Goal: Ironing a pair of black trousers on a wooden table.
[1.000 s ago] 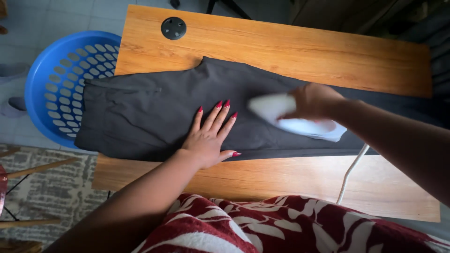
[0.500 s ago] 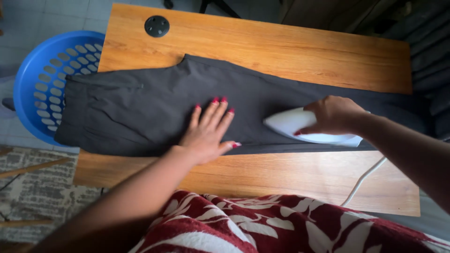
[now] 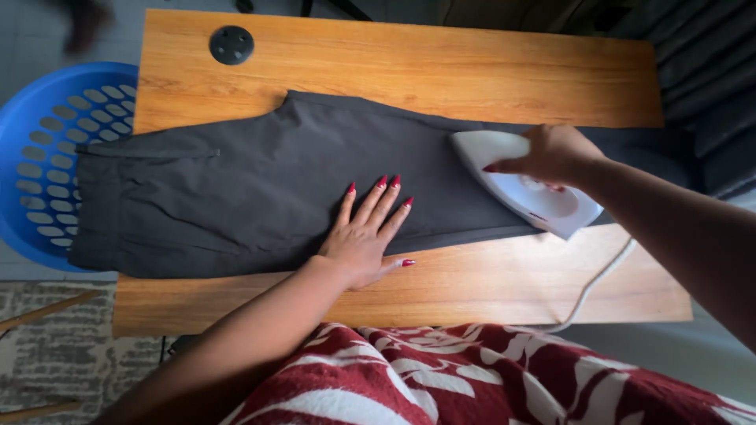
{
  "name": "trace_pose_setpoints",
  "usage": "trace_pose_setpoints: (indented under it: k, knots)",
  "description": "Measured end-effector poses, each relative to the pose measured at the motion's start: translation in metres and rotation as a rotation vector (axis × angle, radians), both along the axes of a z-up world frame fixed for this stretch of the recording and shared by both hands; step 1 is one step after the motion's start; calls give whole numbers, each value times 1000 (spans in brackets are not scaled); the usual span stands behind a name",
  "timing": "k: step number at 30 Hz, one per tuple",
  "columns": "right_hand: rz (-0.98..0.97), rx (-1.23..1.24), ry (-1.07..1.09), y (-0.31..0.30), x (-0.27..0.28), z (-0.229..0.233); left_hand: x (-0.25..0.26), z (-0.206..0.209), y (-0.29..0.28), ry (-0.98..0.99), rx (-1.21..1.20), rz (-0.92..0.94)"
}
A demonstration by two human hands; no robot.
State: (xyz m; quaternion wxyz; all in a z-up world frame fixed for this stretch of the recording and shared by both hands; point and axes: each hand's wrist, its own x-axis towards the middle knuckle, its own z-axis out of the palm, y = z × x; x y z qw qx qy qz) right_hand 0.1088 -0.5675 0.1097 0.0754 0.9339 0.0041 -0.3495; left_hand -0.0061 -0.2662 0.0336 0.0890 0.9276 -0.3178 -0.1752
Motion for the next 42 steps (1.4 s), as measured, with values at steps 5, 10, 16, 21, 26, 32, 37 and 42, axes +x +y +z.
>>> trace_pose_setpoints:
  k: [5, 10, 16, 21, 26, 32, 37, 42]
  knots:
    - [60, 66, 3, -6, 5, 0, 3, 5, -4, 101, 41, 18]
    - [95, 84, -18, -14, 23, -1, -2, 12, -13, 94, 67, 48]
    - [236, 130, 9, -31, 27, -12, -8, 23, -32, 165, 145, 165]
    - [345, 134, -28, -56, 34, -12, -9, 25, -41, 196, 201, 207]
    - [492, 214, -147, -140, 38, -67, -8, 30, -43, 230, 252, 211]
    - [-69, 13, 59, -136, 21, -5, -7, 14, -51, 172, 190, 285]
    - [19, 55, 61, -134, 3, -1, 16, -2, -55, 83, 47, 541]
    - [32, 40, -6, -163, 7, -15, 24, 20, -45, 236, 209, 597]
